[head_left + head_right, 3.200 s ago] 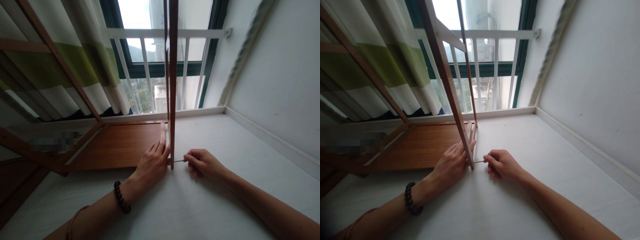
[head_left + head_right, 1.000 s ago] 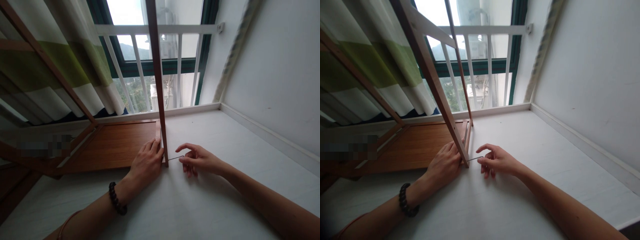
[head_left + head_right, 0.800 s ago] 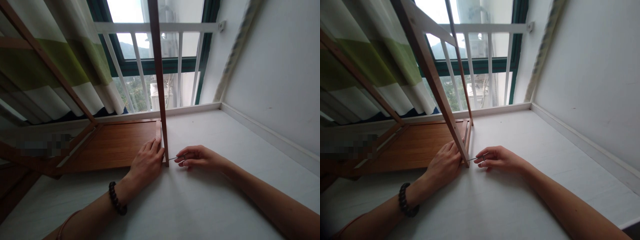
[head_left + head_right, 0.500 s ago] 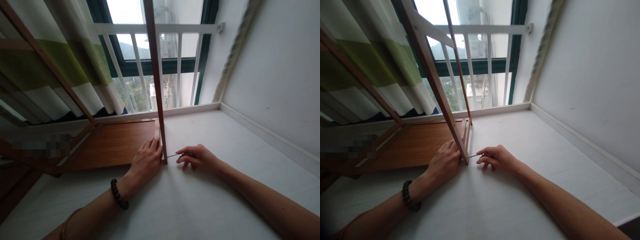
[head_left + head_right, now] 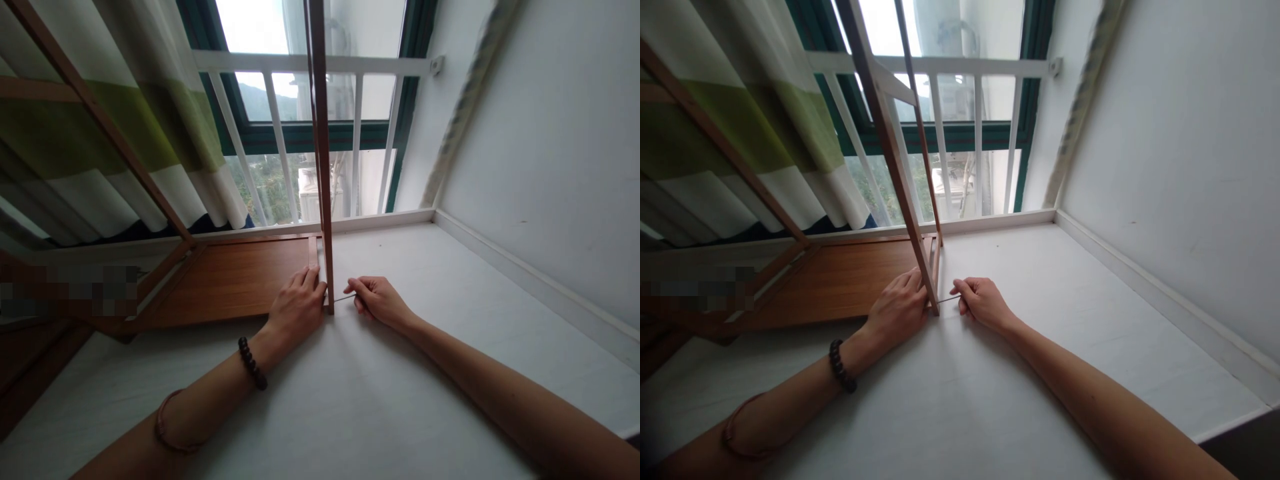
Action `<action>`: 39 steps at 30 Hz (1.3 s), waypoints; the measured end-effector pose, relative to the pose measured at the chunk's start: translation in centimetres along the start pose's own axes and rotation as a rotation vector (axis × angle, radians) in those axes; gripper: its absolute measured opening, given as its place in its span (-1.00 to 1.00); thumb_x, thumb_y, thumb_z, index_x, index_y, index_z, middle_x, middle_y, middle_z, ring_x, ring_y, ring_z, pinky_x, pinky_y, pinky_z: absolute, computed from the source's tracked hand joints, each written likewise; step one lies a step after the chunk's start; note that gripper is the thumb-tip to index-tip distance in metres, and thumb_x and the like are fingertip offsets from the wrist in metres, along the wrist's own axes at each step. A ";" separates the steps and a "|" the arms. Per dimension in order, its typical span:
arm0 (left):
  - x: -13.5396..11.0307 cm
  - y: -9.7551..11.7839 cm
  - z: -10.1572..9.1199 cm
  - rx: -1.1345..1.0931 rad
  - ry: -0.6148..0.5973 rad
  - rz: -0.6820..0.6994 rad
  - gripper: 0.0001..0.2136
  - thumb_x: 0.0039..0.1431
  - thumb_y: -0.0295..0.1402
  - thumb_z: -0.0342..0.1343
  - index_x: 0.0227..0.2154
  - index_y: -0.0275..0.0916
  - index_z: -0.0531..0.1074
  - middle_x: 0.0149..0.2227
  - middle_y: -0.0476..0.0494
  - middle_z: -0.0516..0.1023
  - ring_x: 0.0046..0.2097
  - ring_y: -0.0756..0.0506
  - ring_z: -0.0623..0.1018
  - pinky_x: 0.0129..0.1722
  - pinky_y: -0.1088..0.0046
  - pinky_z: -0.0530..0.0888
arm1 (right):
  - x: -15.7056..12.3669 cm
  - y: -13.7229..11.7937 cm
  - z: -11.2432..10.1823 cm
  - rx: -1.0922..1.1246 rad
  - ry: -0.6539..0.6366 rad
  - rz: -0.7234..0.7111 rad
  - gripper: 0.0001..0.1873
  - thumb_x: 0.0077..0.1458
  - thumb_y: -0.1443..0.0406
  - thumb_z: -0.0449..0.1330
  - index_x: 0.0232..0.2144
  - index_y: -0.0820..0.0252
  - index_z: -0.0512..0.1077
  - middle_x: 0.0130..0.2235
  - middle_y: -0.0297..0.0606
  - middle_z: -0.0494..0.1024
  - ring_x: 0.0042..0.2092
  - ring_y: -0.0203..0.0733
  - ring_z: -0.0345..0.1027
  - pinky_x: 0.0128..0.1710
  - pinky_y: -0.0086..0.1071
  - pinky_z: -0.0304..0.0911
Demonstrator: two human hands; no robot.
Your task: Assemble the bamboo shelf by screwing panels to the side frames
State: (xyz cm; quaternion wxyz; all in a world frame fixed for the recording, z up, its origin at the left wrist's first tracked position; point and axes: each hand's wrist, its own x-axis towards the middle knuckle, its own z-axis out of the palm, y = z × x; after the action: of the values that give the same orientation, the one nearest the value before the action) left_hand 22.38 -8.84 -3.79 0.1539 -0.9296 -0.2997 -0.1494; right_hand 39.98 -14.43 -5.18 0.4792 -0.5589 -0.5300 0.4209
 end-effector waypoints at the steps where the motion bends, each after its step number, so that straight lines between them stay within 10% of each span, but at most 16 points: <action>1: 0.2 -0.1 0.1 0.003 0.001 -0.002 -0.82 0.05 -0.46 0.01 -0.26 -0.31 0.41 -0.05 -0.32 0.36 0.02 -0.23 0.37 0.03 0.22 0.34 | 0.3 0.1 0.0 0.018 0.013 -0.041 -0.64 0.12 0.05 0.05 -0.37 0.25 0.39 -0.71 -0.51 0.32 -0.76 -0.48 0.06 -0.75 -0.56 -0.07; 10: 0.8 -0.9 0.4 -0.056 0.015 0.027 -0.78 0.05 -0.45 0.02 -0.21 -0.30 0.41 0.00 -0.32 0.36 0.03 -0.23 0.39 0.05 0.19 0.33 | 0.9 0.8 -2.8 0.272 -0.348 0.017 -0.53 0.02 0.12 0.23 -0.08 0.24 0.30 -0.39 -0.24 0.55 -0.40 -0.30 0.47 -0.51 -0.52 0.31; 24: 0.6 -2.1 1.0 -0.075 0.068 0.089 -0.80 0.02 -0.44 0.05 -0.26 -0.32 0.44 0.09 -0.34 0.33 0.08 -0.26 0.36 0.08 0.20 0.30 | 1.6 0.3 -2.0 0.274 -0.244 0.146 -0.56 -0.02 0.21 0.28 -0.10 0.29 0.36 -0.36 -0.15 0.60 -0.38 -0.28 0.50 -0.46 -0.50 0.37; 33: 0.9 -2.4 1.3 -0.114 0.098 0.078 -0.82 0.02 -0.46 0.04 -0.29 -0.27 0.45 0.09 -0.31 0.33 0.10 -0.26 0.35 0.07 0.17 0.31 | 0.8 0.8 -2.3 0.193 -0.195 0.024 -0.57 -0.15 0.23 0.35 -0.19 0.25 0.40 -0.21 -0.12 0.58 -0.17 -0.15 0.48 -0.22 -0.32 0.39; 39: 1.0 -2.4 1.2 -0.102 0.058 0.090 -0.79 0.00 -0.47 0.05 -0.26 -0.30 0.45 0.12 -0.33 0.31 0.12 -0.30 0.33 0.07 0.13 0.31 | 1.6 1.7 -3.9 -0.248 -0.033 -0.200 -0.69 -0.05 0.14 0.25 -0.30 0.24 0.52 -0.36 -0.20 0.58 -0.40 -0.26 0.43 -0.35 -0.36 0.36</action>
State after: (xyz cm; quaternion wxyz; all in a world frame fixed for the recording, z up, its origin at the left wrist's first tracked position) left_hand 21.89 -6.00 -3.99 0.1216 -0.9440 -0.2452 -0.1844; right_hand 44.22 -13.14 -6.04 0.4374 -0.5512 -0.6387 0.3113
